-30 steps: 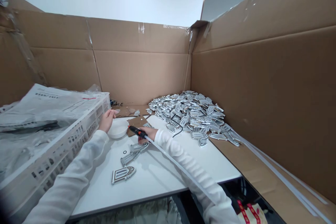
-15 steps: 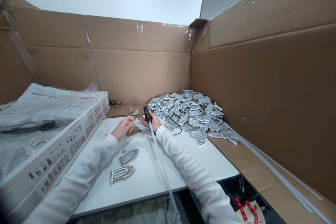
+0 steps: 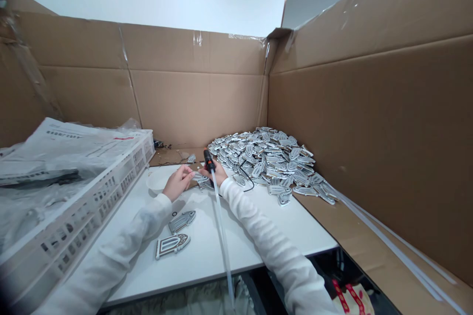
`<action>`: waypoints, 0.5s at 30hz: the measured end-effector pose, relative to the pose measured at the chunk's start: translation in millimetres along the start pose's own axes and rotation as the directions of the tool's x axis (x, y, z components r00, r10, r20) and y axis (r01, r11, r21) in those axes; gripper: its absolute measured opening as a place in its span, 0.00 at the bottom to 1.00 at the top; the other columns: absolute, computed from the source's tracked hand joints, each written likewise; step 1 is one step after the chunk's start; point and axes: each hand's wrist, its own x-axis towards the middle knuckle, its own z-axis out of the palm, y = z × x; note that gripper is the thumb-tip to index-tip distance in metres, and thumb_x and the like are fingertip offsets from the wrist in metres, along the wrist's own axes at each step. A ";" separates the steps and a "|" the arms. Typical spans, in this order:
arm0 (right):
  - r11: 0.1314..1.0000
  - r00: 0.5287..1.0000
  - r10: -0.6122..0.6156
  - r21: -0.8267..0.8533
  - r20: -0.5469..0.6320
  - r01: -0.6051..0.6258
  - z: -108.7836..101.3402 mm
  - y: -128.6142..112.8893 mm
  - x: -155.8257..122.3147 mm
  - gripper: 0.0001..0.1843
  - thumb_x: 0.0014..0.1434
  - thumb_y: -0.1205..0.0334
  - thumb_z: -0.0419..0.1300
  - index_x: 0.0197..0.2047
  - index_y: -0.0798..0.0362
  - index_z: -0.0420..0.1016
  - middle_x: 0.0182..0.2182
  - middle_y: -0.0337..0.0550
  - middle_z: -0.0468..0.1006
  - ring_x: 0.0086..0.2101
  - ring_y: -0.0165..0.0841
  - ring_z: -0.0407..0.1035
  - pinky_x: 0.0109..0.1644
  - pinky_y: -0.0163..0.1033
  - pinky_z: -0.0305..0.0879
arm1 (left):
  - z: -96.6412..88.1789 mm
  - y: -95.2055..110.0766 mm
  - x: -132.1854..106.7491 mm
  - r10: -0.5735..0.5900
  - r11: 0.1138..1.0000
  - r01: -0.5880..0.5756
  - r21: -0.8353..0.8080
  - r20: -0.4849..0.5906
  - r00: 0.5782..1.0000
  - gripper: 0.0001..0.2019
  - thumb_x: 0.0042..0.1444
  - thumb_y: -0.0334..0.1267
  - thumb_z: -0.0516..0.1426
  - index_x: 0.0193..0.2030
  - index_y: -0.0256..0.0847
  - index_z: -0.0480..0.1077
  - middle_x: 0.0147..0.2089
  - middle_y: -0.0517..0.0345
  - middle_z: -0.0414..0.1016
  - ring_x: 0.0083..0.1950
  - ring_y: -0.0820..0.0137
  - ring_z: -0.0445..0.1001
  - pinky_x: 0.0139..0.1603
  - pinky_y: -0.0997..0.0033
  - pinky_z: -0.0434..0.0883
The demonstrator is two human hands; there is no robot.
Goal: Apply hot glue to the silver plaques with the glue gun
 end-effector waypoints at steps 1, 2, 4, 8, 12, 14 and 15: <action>1.000 1.000 0.013 0.024 -0.003 -0.013 0.5 0.1 -0.4 0.18 0.34 0.57 0.65 0.24 0.55 0.61 0.20 0.33 0.63 0.23 0.25 0.57 0.31 0.35 0.58 | 0.1 1.1 -0.5 0.001 1.000 -0.001 0.013 -0.014 1.000 0.09 0.52 0.46 0.48 0.33 0.42 0.59 0.15 0.69 0.62 0.17 0.74 0.58 0.23 0.76 0.53; 0.999 1.000 0.014 0.046 -0.002 -0.014 1.0 0.3 -1.0 0.18 0.34 0.57 0.65 0.24 0.55 0.62 0.20 0.33 0.63 0.23 0.25 0.57 0.31 0.35 0.58 | -0.2 2.3 -0.8 0.003 1.000 -0.001 0.030 -0.037 0.999 0.09 0.52 0.46 0.48 0.33 0.43 0.59 0.15 0.69 0.61 0.18 0.74 0.58 0.23 0.76 0.53; 0.995 1.000 0.007 0.100 -0.002 -0.007 1.9 1.1 -2.4 0.17 0.35 0.57 0.65 0.25 0.55 0.63 0.21 0.33 0.64 0.24 0.26 0.58 0.32 0.35 0.57 | -2.0 4.5 -0.6 -0.005 0.998 0.011 0.066 -0.101 0.995 0.11 0.50 0.47 0.51 0.35 0.43 0.59 0.15 0.70 0.57 0.19 0.74 0.57 0.23 0.76 0.52; 0.980 1.000 -0.005 0.197 -0.001 0.005 2.4 0.3 -5.2 0.16 0.36 0.57 0.65 0.26 0.56 0.64 0.22 0.35 0.65 0.25 0.26 0.59 0.33 0.35 0.56 | -6.3 3.5 3.6 -0.061 0.994 0.075 0.077 -0.172 0.983 0.17 0.45 0.53 0.54 0.35 0.42 0.61 0.17 0.69 0.54 0.21 0.75 0.57 0.23 0.77 0.51; 0.981 1.000 -0.014 0.196 -0.005 0.015 0.6 -3.4 -4.9 0.16 0.37 0.57 0.64 0.26 0.56 0.65 0.23 0.35 0.65 0.26 0.27 0.60 0.32 0.35 0.57 | -5.2 -2.2 9.1 -0.035 0.997 0.033 -0.063 -0.037 0.999 0.19 0.47 0.54 0.50 0.25 0.38 0.63 0.19 0.66 0.55 0.22 0.76 0.55 0.24 0.77 0.52; 0.992 0.999 -0.028 0.121 0.031 0.024 -1.1 -3.4 -3.1 0.16 0.36 0.57 0.65 0.26 0.56 0.65 0.23 0.35 0.66 0.25 0.26 0.60 0.32 0.35 0.57 | -5.2 -3.2 10.7 -0.033 0.997 0.030 -0.078 -0.040 0.999 0.18 0.47 0.54 0.50 0.25 0.38 0.64 0.18 0.65 0.56 0.22 0.76 0.55 0.24 0.76 0.53; 0.996 0.998 -0.034 0.083 0.053 0.029 -1.9 -2.5 -2.1 0.17 0.35 0.57 0.65 0.25 0.56 0.65 0.22 0.35 0.66 0.24 0.26 0.59 0.31 0.35 0.57 | -6.7 -3.3 11.2 -0.033 0.998 0.031 -0.057 -0.048 0.998 0.18 0.48 0.53 0.50 0.26 0.38 0.64 0.19 0.65 0.58 0.22 0.75 0.56 0.25 0.76 0.54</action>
